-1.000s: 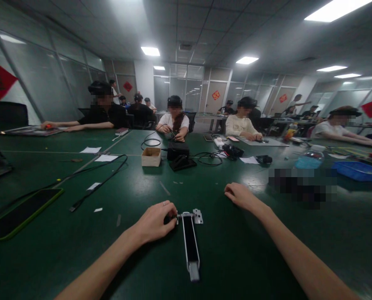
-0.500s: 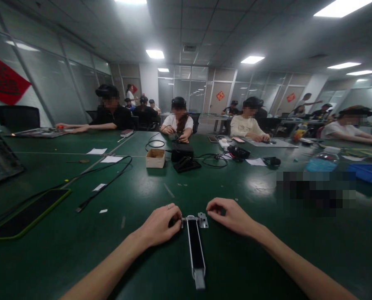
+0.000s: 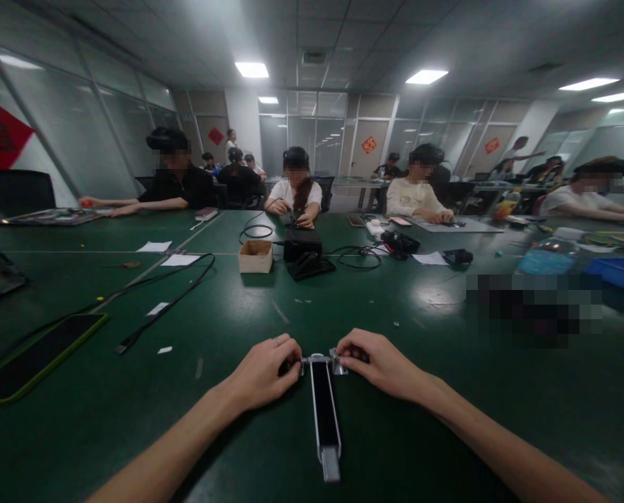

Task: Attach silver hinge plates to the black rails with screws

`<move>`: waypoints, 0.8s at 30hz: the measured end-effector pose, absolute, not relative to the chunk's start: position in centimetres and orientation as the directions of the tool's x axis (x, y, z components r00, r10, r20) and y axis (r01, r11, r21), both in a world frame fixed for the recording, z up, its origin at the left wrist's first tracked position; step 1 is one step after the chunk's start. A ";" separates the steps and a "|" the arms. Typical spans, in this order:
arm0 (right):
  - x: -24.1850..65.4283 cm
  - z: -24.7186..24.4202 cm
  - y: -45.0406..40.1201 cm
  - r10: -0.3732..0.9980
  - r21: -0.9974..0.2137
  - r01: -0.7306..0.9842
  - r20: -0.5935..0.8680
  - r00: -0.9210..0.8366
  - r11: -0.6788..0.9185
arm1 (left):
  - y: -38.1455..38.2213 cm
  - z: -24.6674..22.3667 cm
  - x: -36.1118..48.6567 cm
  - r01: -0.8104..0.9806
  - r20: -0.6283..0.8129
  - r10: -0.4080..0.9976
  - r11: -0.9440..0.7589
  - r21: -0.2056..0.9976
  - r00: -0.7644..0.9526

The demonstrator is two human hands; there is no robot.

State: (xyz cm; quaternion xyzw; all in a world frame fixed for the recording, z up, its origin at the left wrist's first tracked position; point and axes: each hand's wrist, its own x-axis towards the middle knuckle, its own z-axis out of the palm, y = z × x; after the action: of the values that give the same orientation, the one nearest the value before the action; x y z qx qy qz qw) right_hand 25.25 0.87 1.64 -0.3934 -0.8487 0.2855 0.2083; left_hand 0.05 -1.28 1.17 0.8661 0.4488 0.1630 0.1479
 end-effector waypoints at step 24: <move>25.0 1.2 0.9 0.764 -0.583 0.572 0.139 -0.630 0.578 | -1.1 0.6 -0.1 0.714 0.199 0.809 -0.584 0.387 0.553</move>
State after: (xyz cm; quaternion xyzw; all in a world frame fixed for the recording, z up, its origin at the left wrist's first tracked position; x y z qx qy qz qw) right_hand 24.99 0.89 1.19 -0.3851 -0.8672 0.2508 0.1916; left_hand -0.07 -1.14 0.64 0.8714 0.4368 0.1803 0.1317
